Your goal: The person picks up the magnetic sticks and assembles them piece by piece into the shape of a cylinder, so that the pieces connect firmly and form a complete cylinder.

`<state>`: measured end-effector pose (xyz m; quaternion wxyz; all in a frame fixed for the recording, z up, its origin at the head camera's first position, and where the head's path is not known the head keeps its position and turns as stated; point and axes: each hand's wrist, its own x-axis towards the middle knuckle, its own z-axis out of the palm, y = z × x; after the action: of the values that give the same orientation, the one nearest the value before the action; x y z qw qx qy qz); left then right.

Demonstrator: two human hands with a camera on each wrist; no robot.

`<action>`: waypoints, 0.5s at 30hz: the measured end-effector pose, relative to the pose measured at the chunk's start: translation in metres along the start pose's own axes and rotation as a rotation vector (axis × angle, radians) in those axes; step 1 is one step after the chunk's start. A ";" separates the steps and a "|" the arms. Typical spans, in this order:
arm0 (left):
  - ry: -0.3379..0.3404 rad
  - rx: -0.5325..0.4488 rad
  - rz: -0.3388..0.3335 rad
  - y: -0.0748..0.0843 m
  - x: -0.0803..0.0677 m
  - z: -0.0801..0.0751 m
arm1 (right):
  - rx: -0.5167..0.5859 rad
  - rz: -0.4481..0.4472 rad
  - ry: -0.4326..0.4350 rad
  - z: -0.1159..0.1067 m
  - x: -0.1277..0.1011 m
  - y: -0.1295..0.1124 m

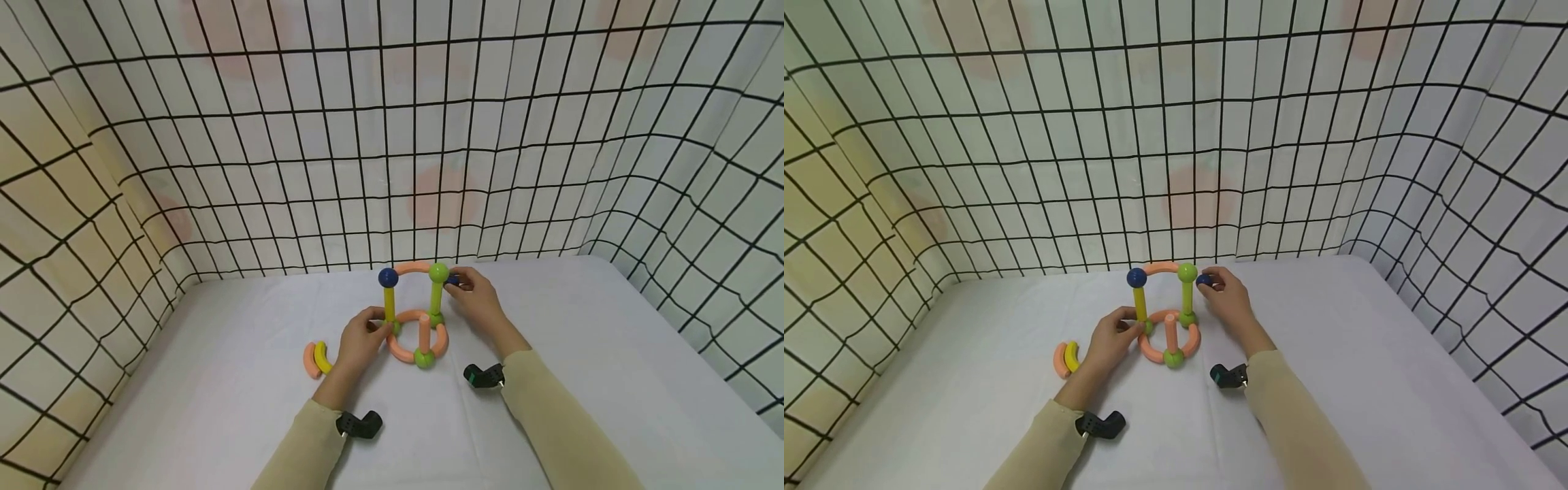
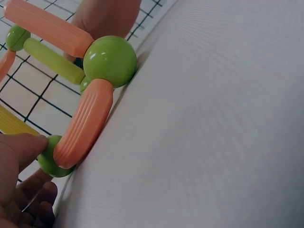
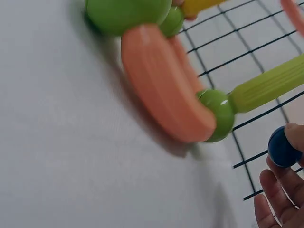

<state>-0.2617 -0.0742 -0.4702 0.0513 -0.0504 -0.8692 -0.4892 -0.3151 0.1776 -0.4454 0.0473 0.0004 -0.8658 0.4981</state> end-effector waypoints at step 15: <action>0.003 0.002 -0.023 0.000 -0.001 0.001 | 0.162 -0.121 0.139 -0.032 -0.053 -0.028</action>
<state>-0.2611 -0.0729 -0.4705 0.0469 -0.0396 -0.8701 -0.4891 -0.2589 0.1884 -0.4095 0.1372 0.0218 -0.8157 0.5616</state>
